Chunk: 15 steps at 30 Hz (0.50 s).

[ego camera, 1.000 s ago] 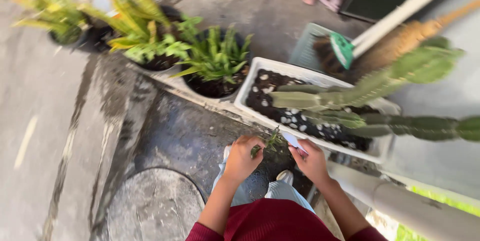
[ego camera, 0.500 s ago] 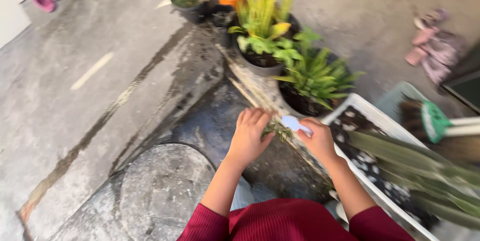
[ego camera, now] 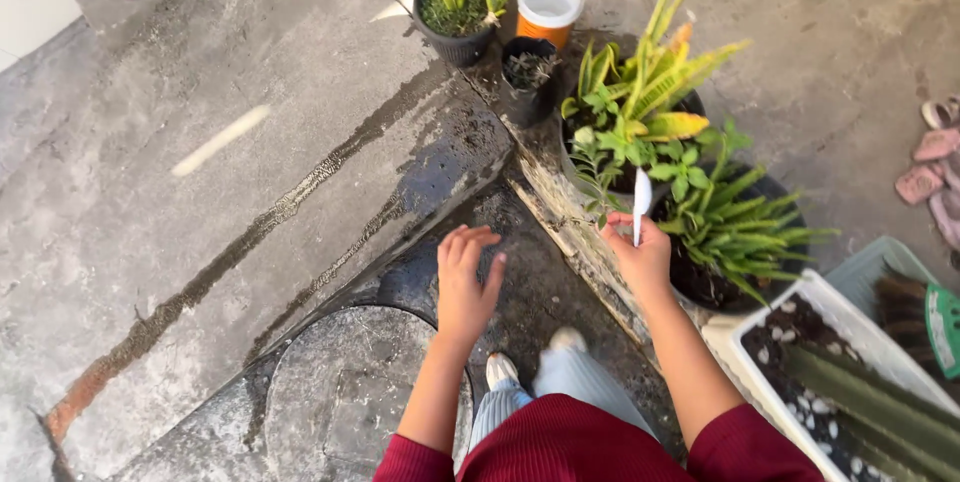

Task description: Tending to potted plants by mixing materials in a bucket and applying to the soil.

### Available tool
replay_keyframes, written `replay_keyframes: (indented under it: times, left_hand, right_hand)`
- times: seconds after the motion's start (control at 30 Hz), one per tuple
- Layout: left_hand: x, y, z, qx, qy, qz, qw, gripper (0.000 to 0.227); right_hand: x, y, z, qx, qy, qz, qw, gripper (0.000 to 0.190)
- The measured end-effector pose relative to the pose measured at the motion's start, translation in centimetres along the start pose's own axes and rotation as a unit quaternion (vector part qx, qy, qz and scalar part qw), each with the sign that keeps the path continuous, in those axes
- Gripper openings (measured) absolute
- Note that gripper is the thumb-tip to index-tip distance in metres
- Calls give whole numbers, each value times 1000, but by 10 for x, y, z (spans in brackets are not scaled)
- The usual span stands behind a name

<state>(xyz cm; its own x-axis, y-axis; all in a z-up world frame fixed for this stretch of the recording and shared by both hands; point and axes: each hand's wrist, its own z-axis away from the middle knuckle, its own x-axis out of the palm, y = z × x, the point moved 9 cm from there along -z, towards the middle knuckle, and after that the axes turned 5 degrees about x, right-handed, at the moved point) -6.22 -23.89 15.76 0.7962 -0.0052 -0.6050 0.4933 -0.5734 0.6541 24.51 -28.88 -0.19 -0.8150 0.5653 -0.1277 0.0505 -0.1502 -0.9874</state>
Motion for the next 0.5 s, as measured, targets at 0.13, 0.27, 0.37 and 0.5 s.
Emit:
replay_keyframes:
  times: [0.13,0.27,0.37,0.5]
  left_hand:
    - [12,-34,-24,-31,-6,20,999,27]
    - [18,-58,-60,-38,-15,16,999,27]
    - [30,-85,-94,-55,-23,11,998,26]
    - [48,-122,-131,-111,-45,1,993,24]
  right_hand:
    - [31,-7,-44,11,-33,-93,995,20]
    - [36,41,-100,23,-16,-30,999,24]
    - [45,19,-150,7,-4,-16,1000,24]
    - [61,-40,-198,7,2,-129,992,25]
